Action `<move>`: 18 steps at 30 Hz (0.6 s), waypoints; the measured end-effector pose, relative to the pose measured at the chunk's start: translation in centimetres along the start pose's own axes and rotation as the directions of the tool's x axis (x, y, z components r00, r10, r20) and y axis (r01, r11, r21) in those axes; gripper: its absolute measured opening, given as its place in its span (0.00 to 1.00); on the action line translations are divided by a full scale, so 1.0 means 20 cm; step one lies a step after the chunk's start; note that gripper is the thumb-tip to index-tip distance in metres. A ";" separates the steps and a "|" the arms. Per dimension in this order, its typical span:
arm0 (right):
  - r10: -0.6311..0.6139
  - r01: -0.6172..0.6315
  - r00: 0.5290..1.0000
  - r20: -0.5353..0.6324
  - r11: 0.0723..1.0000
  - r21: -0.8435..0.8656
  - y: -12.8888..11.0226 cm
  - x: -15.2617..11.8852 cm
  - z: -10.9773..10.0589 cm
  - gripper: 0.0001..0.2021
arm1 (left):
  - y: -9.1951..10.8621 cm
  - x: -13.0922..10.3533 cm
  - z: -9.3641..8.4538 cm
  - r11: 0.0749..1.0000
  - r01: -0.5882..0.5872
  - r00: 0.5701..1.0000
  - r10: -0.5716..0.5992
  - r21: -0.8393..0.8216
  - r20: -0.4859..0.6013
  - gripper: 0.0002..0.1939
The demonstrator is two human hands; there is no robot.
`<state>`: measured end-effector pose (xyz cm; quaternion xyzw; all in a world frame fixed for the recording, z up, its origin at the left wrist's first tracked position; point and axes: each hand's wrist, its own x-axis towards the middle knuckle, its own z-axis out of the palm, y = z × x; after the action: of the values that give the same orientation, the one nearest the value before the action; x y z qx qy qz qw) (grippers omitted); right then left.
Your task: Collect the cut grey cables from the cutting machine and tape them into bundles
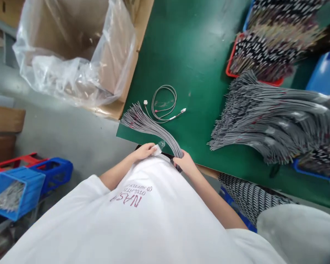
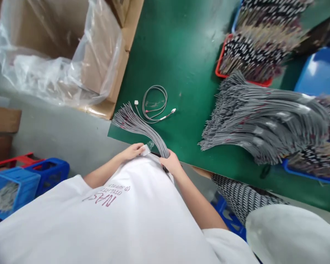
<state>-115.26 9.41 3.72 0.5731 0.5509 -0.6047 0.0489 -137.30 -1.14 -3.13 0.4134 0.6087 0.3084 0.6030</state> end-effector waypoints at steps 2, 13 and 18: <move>-0.016 0.016 1.000 -0.006 1.000 -0.011 -0.02 -0.01 0.02 0.17 | -0.03 0.05 0.06 0.999 -0.016 0.999 0.017 -0.049 0.032 0.22; 0.023 -0.023 1.000 -0.009 0.995 -0.095 0.03 0.03 0.10 0.16 | -0.01 0.10 0.09 0.984 -0.086 0.986 0.107 -0.158 0.130 0.21; 0.018 -0.021 0.999 -0.041 0.997 -0.075 0.06 0.04 0.11 0.13 | -0.03 0.09 0.09 0.979 -0.087 0.994 0.098 -0.184 0.054 0.20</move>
<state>-116.08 7.79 1.77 0.5881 0.5687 -0.5713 0.0655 -135.46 0.01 -4.63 0.3941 0.5388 0.3770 0.6420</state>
